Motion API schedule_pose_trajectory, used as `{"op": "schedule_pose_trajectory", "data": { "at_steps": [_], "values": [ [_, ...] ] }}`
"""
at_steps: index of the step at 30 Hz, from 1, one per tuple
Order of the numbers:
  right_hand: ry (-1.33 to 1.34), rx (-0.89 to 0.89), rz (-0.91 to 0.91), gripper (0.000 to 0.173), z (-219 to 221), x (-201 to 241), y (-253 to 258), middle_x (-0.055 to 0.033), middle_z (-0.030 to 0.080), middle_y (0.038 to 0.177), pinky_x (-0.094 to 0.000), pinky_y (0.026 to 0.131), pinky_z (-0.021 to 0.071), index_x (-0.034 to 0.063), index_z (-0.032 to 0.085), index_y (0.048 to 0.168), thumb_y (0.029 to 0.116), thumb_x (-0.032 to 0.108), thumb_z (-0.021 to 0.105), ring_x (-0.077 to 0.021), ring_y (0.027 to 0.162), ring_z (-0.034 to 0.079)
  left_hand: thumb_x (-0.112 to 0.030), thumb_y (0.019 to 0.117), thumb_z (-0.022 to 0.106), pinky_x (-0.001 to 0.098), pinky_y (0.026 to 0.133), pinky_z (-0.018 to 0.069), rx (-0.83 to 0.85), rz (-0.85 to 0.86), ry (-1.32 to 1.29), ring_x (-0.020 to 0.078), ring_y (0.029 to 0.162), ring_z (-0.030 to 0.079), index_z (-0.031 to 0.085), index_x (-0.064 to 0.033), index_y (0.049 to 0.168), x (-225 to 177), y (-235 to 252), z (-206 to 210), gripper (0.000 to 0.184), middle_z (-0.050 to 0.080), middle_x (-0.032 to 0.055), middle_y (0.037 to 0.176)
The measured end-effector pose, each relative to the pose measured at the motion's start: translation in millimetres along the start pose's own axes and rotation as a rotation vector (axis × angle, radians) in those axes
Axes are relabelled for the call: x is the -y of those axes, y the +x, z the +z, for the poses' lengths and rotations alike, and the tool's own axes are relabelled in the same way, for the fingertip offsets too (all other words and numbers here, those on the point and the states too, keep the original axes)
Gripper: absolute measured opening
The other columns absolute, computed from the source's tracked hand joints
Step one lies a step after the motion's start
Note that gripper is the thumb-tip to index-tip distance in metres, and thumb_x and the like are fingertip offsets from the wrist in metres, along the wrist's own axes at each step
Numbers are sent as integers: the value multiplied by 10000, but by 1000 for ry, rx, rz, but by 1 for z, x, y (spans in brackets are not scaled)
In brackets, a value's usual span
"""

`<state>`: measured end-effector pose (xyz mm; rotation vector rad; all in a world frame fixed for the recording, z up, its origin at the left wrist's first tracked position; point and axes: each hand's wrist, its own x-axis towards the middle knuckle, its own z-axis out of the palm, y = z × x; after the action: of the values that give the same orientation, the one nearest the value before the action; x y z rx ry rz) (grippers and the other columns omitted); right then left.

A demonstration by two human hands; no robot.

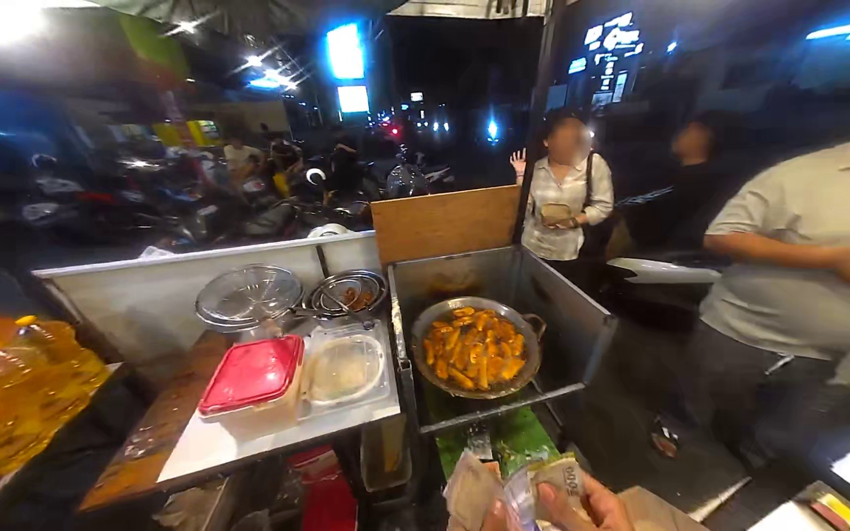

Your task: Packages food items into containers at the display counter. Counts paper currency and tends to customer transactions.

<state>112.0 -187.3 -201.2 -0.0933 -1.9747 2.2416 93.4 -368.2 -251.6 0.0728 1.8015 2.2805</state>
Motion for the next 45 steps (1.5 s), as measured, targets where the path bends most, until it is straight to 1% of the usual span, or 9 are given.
{"op": "schedule_pose_trajectory", "data": {
  "at_steps": [4, 8, 13, 17, 21, 26, 33, 38, 45],
  "values": [
    [-132, 79, 17, 232, -1, -7, 45, -72, 773, 939, -371, 841, 633, -18, 710, 1101, 898, 80, 768, -158, 863, 748, -27, 782, 806, 363, 919, 607, -41, 128, 253, 150, 968, 730, 599, 119, 1193, -10, 38, 0, 482, 745, 139, 1036],
    [-231, -30, 102, 264, -14, -17, 89, -92, 769, 922, -374, 827, 634, -8, 719, 1086, 884, 146, 793, -173, 851, 751, -142, 728, 867, 408, 899, 596, 5, 61, 428, 188, 937, 729, 654, 84, 1133, -27, 83, 15, 510, 742, 156, 988],
    [-55, -222, 187, 268, -47, -14, 137, -117, 764, 941, -403, 826, 638, -24, 683, 1144, 953, 161, 717, -202, 852, 753, -194, 760, 855, 391, 880, 605, 147, 116, 429, 166, 913, 729, 665, 57, 1132, -45, 154, 57, 487, 744, 129, 975],
    [84, -317, 147, 258, -88, -8, 186, -112, 758, 950, -407, 839, 634, -34, 637, 1180, 1003, 155, 643, -195, 859, 750, -257, 1003, 626, 398, 863, 588, 253, 166, 398, 170, 865, 706, 663, 87, 1119, -58, 223, 111, 364, 720, 143, 925],
    [168, -385, -2, 255, -141, 5, 246, -113, 752, 992, -405, 844, 639, -35, 583, 1239, 1041, 124, 567, -191, 881, 752, -254, 1075, 406, 444, 681, 499, 236, 205, 680, 235, 679, 602, 603, 51, 771, -68, 303, 187, 474, 567, 127, 676],
    [193, -516, 17, 257, -207, 24, 315, -149, 759, 947, -400, 786, 650, -46, 604, 1247, 1036, 96, 570, -217, 826, 759, -311, 936, 725, 463, 874, 577, 139, 263, 615, 246, 881, 715, 708, 30, 1059, -59, 396, 266, 363, 727, 154, 916],
    [397, -584, 27, 282, -278, 20, 379, -190, 751, 969, -421, 750, 651, -38, 604, 1268, 1047, 133, 567, -257, 827, 758, -263, 930, 722, 347, 985, 562, 378, 424, 448, 130, 1080, 699, 479, -59, 1489, -45, 486, 334, 643, 711, 99, 1222],
    [543, -702, -58, 303, -298, 16, 400, -203, 736, 1018, -419, 750, 648, -38, 563, 1312, 1037, 89, 569, -263, 850, 752, -160, 1035, 415, 320, 1004, 532, 475, 428, 337, 137, 1132, 670, 424, 11, 1512, -45, 503, 355, 507, 649, 168, 1329],
    [512, -784, -90, 274, -298, 17, 409, -200, 746, 977, -403, 728, 655, -54, 597, 1265, 1032, 89, 590, -260, 813, 759, -115, 956, 638, 280, 959, 563, 366, 448, 214, 114, 1076, 693, 517, 32, 1434, -33, 510, 351, 515, 690, 137, 1258]
  ]
}}
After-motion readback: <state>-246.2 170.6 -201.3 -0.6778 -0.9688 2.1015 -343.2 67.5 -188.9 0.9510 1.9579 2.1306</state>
